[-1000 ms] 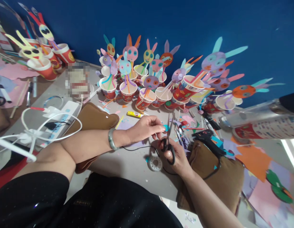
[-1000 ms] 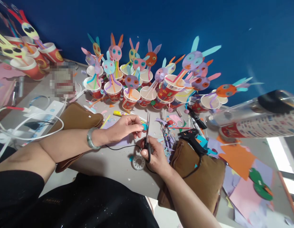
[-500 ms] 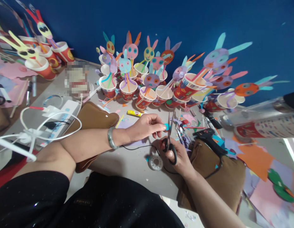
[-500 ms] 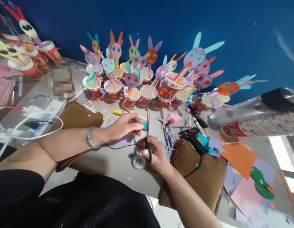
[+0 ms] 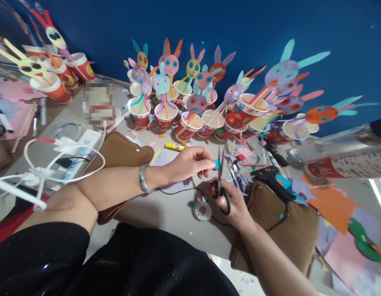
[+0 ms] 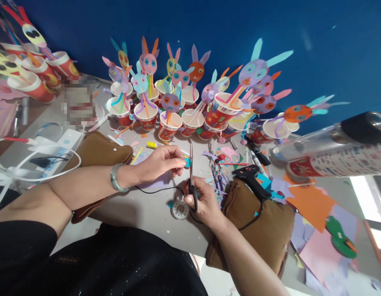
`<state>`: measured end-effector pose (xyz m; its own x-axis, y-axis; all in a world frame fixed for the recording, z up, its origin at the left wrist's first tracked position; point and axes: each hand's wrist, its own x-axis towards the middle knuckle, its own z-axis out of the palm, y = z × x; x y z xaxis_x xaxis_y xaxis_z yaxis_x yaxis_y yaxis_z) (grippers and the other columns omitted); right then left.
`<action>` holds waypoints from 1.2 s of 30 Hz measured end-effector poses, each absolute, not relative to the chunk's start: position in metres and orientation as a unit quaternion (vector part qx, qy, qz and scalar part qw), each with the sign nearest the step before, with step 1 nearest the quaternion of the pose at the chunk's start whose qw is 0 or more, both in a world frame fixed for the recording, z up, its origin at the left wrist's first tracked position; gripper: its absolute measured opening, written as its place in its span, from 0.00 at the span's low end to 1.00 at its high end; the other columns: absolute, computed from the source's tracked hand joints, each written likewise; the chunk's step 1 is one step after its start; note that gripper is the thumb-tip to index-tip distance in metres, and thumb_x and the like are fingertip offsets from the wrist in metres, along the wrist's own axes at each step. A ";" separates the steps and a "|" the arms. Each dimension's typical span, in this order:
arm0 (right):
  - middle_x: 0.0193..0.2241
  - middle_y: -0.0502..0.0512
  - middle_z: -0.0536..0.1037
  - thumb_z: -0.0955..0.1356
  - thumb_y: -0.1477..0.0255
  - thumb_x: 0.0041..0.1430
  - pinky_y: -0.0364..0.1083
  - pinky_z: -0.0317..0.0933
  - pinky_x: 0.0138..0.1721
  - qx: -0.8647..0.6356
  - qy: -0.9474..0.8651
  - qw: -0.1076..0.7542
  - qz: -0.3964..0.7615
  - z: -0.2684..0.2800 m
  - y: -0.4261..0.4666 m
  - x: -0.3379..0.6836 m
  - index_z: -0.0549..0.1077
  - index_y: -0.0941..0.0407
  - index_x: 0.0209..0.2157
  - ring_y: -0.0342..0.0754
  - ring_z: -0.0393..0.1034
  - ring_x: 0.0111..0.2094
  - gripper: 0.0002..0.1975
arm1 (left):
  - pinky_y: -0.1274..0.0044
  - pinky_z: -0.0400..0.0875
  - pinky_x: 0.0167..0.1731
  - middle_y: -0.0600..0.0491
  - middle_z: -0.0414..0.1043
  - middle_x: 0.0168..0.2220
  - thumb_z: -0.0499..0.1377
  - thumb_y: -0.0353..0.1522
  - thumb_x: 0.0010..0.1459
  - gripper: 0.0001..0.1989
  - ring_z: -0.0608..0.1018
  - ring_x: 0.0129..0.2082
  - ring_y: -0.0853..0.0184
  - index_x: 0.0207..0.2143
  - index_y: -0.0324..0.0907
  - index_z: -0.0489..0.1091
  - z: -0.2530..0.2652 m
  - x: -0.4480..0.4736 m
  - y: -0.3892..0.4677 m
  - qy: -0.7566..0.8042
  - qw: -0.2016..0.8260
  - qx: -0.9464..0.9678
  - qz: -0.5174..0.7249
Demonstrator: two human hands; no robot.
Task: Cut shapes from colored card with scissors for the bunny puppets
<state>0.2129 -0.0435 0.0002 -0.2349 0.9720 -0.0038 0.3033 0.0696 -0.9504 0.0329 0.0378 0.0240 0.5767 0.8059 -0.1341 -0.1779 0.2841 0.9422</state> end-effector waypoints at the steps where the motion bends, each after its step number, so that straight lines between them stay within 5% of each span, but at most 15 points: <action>1: 0.23 0.51 0.68 0.66 0.37 0.50 0.46 0.57 0.29 -0.501 -0.636 0.363 0.461 0.001 -0.044 0.213 0.67 0.55 0.24 0.45 0.60 0.25 0.32 | 0.83 0.67 0.23 0.56 0.69 0.20 0.60 0.29 0.56 0.07 0.71 0.21 0.76 0.27 0.38 0.66 0.024 0.033 0.038 0.316 0.737 0.496 0.334; 36: 0.24 0.51 0.70 0.67 0.40 0.52 0.46 0.55 0.30 -0.486 -0.642 0.383 0.452 -0.003 -0.045 0.213 0.68 0.55 0.23 0.45 0.62 0.26 0.30 | 0.83 0.65 0.22 0.58 0.68 0.20 0.65 0.33 0.53 0.10 0.71 0.21 0.77 0.28 0.36 0.68 0.023 0.030 0.041 0.298 0.746 0.499 0.325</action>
<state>0.2131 -0.0447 -0.0026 -0.2334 0.9709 0.0529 0.2781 0.1188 -0.9532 0.0302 0.0405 0.0227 0.6110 0.7825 -0.1197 -0.1875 0.2900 0.9385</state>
